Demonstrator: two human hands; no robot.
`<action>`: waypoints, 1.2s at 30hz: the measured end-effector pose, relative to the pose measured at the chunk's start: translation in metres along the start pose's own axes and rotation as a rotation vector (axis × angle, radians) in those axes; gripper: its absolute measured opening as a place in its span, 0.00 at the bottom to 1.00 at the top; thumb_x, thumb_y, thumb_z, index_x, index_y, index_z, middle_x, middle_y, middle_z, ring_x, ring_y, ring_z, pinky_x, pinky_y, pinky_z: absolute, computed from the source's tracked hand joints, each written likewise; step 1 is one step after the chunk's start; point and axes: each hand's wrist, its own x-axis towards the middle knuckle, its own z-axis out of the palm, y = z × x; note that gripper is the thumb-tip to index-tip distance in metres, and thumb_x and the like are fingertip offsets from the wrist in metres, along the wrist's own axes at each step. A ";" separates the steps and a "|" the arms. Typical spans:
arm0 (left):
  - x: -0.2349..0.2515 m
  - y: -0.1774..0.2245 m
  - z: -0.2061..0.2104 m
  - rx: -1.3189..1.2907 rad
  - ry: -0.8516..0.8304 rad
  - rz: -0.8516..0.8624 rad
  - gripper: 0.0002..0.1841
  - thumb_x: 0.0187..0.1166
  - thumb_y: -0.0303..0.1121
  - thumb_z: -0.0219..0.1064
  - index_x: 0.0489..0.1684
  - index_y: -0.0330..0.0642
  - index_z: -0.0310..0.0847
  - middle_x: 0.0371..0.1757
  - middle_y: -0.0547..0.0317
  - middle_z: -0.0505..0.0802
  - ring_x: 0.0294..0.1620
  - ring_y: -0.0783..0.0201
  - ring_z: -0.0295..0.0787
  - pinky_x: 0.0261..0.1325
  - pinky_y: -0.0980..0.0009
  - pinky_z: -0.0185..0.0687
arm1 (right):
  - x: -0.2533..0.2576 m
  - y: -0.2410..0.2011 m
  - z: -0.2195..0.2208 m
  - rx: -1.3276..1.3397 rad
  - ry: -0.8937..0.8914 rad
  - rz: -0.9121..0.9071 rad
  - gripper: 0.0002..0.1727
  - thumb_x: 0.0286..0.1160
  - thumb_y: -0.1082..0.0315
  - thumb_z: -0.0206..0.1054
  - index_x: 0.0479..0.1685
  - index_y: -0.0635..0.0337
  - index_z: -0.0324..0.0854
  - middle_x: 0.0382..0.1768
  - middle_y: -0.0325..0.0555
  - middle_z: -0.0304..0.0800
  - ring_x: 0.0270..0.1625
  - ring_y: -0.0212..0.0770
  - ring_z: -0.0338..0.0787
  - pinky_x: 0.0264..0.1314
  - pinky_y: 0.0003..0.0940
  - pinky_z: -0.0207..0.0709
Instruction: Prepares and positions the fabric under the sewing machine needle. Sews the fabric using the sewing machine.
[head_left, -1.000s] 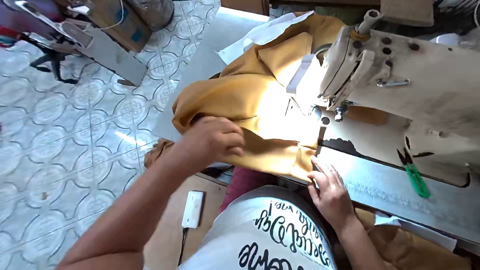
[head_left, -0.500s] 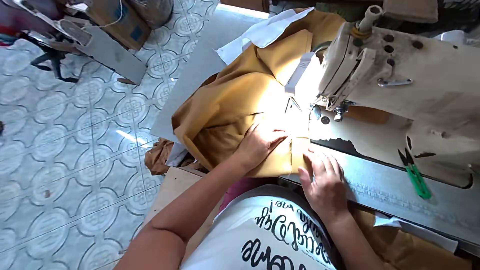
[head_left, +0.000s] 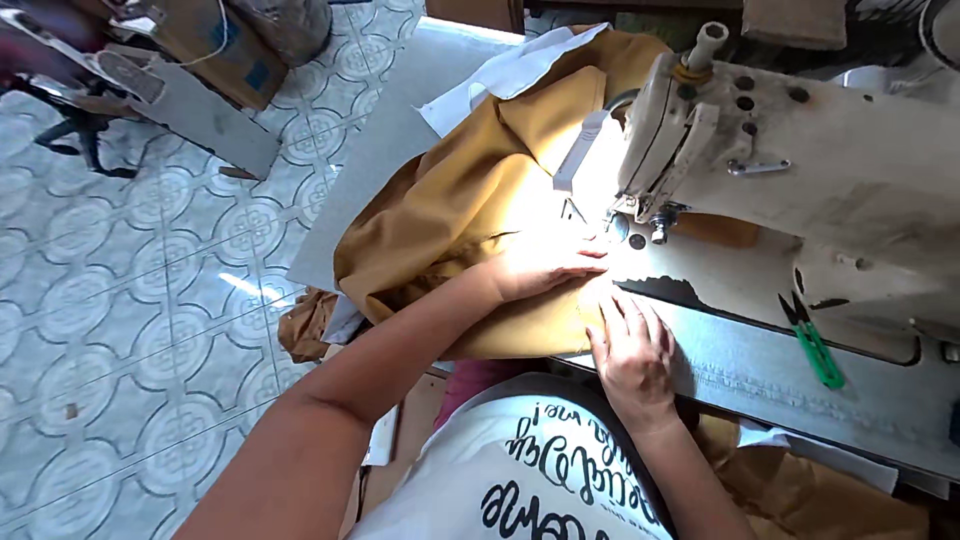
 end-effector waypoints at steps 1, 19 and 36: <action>-0.002 0.000 0.003 -0.002 0.005 -0.027 0.18 0.89 0.30 0.54 0.63 0.47 0.92 0.72 0.56 0.90 0.82 0.53 0.77 0.86 0.55 0.67 | 0.000 0.003 -0.001 -0.017 0.006 0.009 0.20 0.85 0.54 0.60 0.63 0.54 0.91 0.67 0.49 0.91 0.72 0.57 0.86 0.72 0.58 0.76; -0.009 0.070 -0.007 0.104 0.146 -0.551 0.12 0.80 0.32 0.68 0.53 0.36 0.92 0.53 0.45 0.96 0.55 0.49 0.94 0.62 0.55 0.85 | 0.045 -0.011 0.010 0.095 0.050 0.117 0.12 0.80 0.66 0.67 0.48 0.64 0.93 0.46 0.62 0.92 0.52 0.61 0.93 0.49 0.51 0.87; 0.005 0.068 0.013 0.102 0.123 -0.549 0.10 0.82 0.24 0.63 0.50 0.42 0.91 0.48 0.48 0.93 0.54 0.47 0.91 0.55 0.49 0.87 | 0.053 0.018 -0.001 0.584 0.116 0.365 0.13 0.87 0.71 0.59 0.48 0.70 0.89 0.39 0.53 0.94 0.40 0.34 0.92 0.48 0.30 0.84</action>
